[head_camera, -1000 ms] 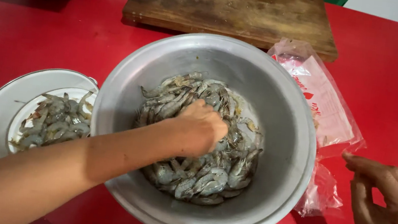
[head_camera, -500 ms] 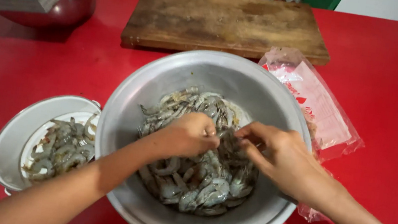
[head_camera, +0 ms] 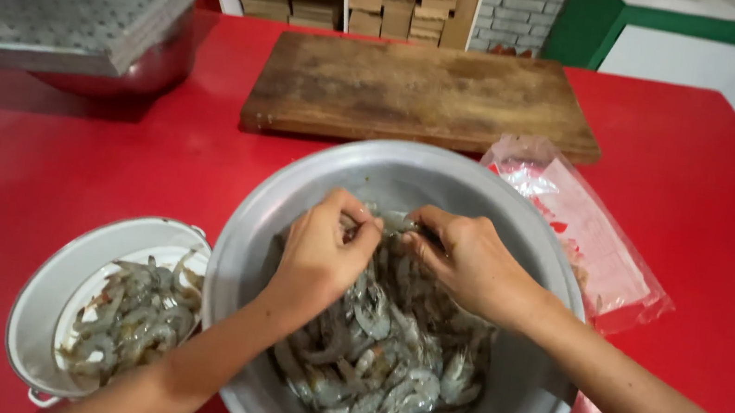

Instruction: Peeling raw shrimp by hand and placing them into a separate bowl

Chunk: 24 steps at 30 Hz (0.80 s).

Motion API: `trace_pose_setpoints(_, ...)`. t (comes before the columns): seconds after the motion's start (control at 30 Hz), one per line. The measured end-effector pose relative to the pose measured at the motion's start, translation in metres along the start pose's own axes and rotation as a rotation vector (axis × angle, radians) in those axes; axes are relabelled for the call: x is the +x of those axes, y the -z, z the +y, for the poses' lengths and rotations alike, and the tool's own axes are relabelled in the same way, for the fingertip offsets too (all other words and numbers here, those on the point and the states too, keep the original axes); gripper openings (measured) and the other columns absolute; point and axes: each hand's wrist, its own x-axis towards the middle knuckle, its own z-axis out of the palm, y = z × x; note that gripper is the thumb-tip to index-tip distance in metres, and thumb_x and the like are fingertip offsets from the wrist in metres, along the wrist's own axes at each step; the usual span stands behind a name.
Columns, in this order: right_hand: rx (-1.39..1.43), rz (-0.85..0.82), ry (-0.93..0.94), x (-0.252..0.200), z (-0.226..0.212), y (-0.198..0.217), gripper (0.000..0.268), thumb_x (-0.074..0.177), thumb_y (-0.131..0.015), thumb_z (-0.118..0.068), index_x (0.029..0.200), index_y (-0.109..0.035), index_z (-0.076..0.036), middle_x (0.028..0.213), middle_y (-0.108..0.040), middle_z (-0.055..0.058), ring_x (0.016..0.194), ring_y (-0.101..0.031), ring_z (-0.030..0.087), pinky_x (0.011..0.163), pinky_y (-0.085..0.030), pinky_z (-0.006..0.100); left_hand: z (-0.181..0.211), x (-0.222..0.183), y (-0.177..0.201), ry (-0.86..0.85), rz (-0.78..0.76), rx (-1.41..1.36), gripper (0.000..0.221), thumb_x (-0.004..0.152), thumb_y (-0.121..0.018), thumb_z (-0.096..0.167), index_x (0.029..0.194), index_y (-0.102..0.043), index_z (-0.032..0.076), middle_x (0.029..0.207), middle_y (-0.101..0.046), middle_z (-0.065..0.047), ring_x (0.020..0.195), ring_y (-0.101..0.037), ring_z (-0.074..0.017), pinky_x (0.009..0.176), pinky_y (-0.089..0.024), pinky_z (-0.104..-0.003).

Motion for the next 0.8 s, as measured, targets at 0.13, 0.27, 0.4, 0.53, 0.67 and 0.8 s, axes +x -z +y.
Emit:
trace_pose_setpoints(0.13, 0.037, -0.119, 0.107, 0.006, -0.004, 0.006, 0.021, 0.098, -0.057, -0.025, 0.105, -0.069, -0.009, 0.09, -0.078, 0.022, 0.089, -0.074, 0.046, 0.073, -0.057, 0.053, 0.006, 0.005, 0.018, -0.416, -0.003, 0.376, 0.049, 0.087, -0.068, 0.021, 0.13, -0.055, 0.002, 0.113, -0.063, -0.028, 0.108, -0.064, -0.0524, 0.089, -0.052, -0.058)
trace_pose_setpoints(0.27, 0.058, -0.169, 0.13, 0.007, -0.016, 0.004, 0.023, 0.1, -0.053, -0.024, 0.109, -0.067, -0.008, 0.088, -0.078, 0.023, 0.085, -0.075, 0.045, 0.074, -0.057, 0.052, -0.011, 0.009, 0.007, -0.318, -0.177, 0.376, 0.031, 0.093, -0.062, 0.029, 0.12, -0.066, 0.014, 0.09, -0.075, -0.018, 0.091, -0.074, -0.0415, 0.075, -0.057, -0.05)
trace_pose_setpoints(0.4, -0.048, -0.178, 0.163, 0.007, 0.004, -0.01, 0.024, 0.102, -0.05, -0.03, 0.106, -0.063, -0.01, 0.086, -0.073, 0.022, 0.086, -0.073, 0.044, 0.074, -0.058, 0.053, -0.05, 0.027, -0.008, -0.653, -0.026, 0.529, 0.018, 0.091, -0.06, 0.022, 0.102, -0.07, 0.012, 0.075, -0.066, -0.009, 0.077, -0.071, -0.0344, 0.072, -0.056, -0.042)
trace_pose_setpoints(0.53, -0.252, -0.149, 0.233, 0.008, 0.019, -0.015, 0.023, 0.101, -0.051, -0.031, 0.092, -0.062, -0.013, 0.077, -0.071, 0.012, 0.081, -0.073, 0.037, 0.073, -0.06, 0.046, -0.055, 0.018, -0.013, -0.852, 0.131, 0.758, 0.014, 0.086, -0.056, 0.024, 0.094, -0.064, 0.016, 0.068, -0.059, -0.003, 0.07, -0.069, -0.0256, 0.087, -0.051, -0.036)
trace_pose_setpoints(0.67, -0.169, -0.134, 0.202, 0.008, 0.026, -0.016, 0.021, 0.099, -0.052, -0.028, 0.086, -0.062, -0.015, 0.072, -0.069, 0.009, 0.076, -0.072, 0.034, 0.07, -0.06, 0.044, -0.046, 0.01, -0.01, -0.852, 0.079, 0.731, 0.013, 0.085, -0.052, 0.026, 0.087, -0.059, 0.016, 0.064, -0.055, -0.006, 0.067, -0.067, -0.0324, 0.078, -0.051, -0.042)
trace_pose_setpoints(0.8, 0.129, -0.131, 0.079, 0.003, 0.019, -0.011, 0.024, 0.097, -0.054, -0.028, 0.088, -0.068, -0.012, 0.074, -0.071, 0.018, 0.075, -0.072, 0.037, 0.072, -0.057, 0.049, -0.044, 0.011, -0.007, -0.71, -0.057, 0.405, 0.013, 0.088, -0.051, 0.019, 0.088, -0.061, 0.011, 0.062, -0.055, -0.019, 0.071, -0.064, -0.0463, 0.065, -0.052, -0.049)
